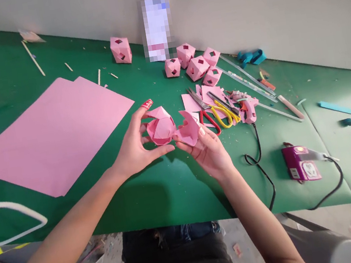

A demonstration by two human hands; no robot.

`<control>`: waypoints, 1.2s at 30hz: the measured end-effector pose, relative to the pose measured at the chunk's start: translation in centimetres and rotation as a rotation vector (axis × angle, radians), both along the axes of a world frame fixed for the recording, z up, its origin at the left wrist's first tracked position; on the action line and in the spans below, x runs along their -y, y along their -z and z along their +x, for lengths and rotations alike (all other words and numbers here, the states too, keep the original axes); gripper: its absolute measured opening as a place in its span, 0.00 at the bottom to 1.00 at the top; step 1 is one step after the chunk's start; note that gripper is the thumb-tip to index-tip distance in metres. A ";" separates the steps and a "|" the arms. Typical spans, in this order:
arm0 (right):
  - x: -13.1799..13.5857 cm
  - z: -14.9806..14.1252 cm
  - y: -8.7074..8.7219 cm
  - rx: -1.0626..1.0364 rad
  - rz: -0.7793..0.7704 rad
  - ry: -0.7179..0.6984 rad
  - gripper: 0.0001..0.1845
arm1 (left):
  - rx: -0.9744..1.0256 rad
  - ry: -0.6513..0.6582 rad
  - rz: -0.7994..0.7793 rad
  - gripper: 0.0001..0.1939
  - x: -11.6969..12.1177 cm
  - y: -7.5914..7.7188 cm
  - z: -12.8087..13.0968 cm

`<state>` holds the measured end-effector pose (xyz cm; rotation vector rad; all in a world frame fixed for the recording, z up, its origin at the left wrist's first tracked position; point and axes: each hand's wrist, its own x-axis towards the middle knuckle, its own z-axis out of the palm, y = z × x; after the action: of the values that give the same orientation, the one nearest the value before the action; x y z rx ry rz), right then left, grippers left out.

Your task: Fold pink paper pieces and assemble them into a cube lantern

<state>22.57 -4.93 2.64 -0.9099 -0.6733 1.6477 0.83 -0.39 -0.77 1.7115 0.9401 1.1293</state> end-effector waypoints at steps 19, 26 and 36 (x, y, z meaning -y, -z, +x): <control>-0.2 1.1 0.3 -0.040 -0.050 0.040 0.22 | 0.357 0.162 -0.059 0.46 0.0 -1.7 -0.8; 0.0 1.3 -0.3 0.064 0.053 -0.009 0.18 | 0.338 0.082 0.027 0.48 -0.5 -1.6 -1.2; 0.5 1.3 -1.8 0.062 0.181 0.061 0.13 | 0.061 -0.099 0.178 0.48 1.3 -1.6 0.0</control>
<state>23.89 -5.45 4.45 -0.8453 -0.8155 1.4839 0.79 -1.72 0.82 1.7774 0.9175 1.3572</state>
